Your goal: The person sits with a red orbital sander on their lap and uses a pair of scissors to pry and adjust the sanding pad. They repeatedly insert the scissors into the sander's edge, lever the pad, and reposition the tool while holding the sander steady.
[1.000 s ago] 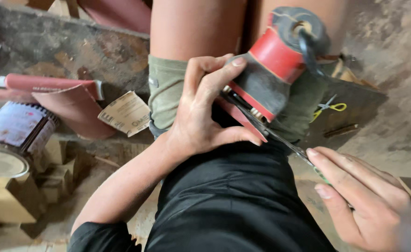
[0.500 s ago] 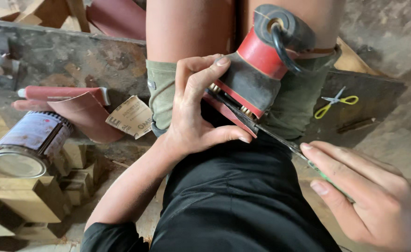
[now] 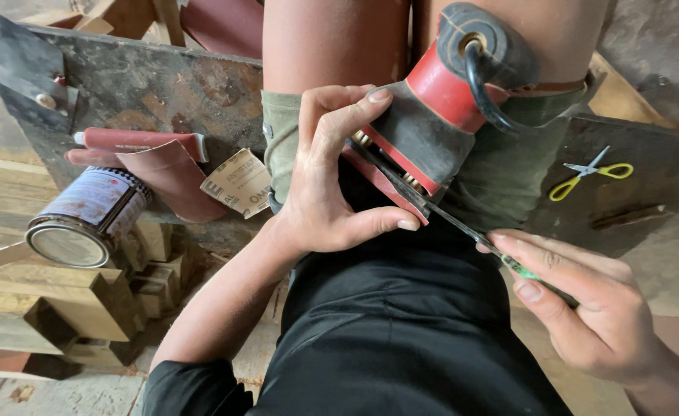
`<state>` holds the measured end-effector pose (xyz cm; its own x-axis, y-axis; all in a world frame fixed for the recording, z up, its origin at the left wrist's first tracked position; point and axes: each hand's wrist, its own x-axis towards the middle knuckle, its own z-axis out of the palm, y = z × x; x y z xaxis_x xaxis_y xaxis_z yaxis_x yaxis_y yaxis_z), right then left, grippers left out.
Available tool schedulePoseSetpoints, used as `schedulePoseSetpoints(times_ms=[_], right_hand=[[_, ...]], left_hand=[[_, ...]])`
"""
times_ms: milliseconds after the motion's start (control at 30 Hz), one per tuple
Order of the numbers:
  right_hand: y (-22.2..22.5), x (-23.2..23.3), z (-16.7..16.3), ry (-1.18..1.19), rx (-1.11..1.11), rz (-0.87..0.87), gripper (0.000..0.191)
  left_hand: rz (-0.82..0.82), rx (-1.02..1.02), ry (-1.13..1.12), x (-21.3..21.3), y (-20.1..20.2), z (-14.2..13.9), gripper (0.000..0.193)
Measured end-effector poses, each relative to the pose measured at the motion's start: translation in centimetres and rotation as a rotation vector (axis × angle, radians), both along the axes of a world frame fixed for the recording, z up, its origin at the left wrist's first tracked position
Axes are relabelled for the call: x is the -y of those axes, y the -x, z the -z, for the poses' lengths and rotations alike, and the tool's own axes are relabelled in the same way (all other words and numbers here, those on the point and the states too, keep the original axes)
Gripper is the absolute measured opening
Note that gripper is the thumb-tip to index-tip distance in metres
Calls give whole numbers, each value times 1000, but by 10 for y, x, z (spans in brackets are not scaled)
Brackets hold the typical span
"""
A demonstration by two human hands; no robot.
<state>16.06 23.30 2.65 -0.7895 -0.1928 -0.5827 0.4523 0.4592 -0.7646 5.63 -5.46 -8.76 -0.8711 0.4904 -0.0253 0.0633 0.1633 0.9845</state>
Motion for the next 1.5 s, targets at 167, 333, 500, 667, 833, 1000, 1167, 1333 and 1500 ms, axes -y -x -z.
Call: schedulePoseSetpoints(times_ms=[167,333,500,667,833,1000,1167,1333,1500], right_hand=[[-11,3,11,121,23,95,38],[-15,6,15,120,-2,116,36],[-15,7,19,101,-22,117,37],[-16,5,21,82,-7,125,36],[-19,2,27,92,-35,117,37],[-26,6,30,173,-34,209,35],[-28,12,29,264,20,289,37],[-29,20,30,341,56,341,37],[-33,27,30,339,28,364,37]], left_hand=[[48,44,5,6,3,-4,94],[72,127,-26,10,7,-11,77],[34,171,-6,4,9,-21,69],[-38,327,20,-3,5,-31,68],[-92,186,5,-6,-2,-23,70],[-251,68,-136,-13,-16,-7,60],[-254,-95,-104,-12,-22,-1,35],[-326,-47,-137,-10,-22,1,34],[-254,-22,-120,0,-23,2,32]])
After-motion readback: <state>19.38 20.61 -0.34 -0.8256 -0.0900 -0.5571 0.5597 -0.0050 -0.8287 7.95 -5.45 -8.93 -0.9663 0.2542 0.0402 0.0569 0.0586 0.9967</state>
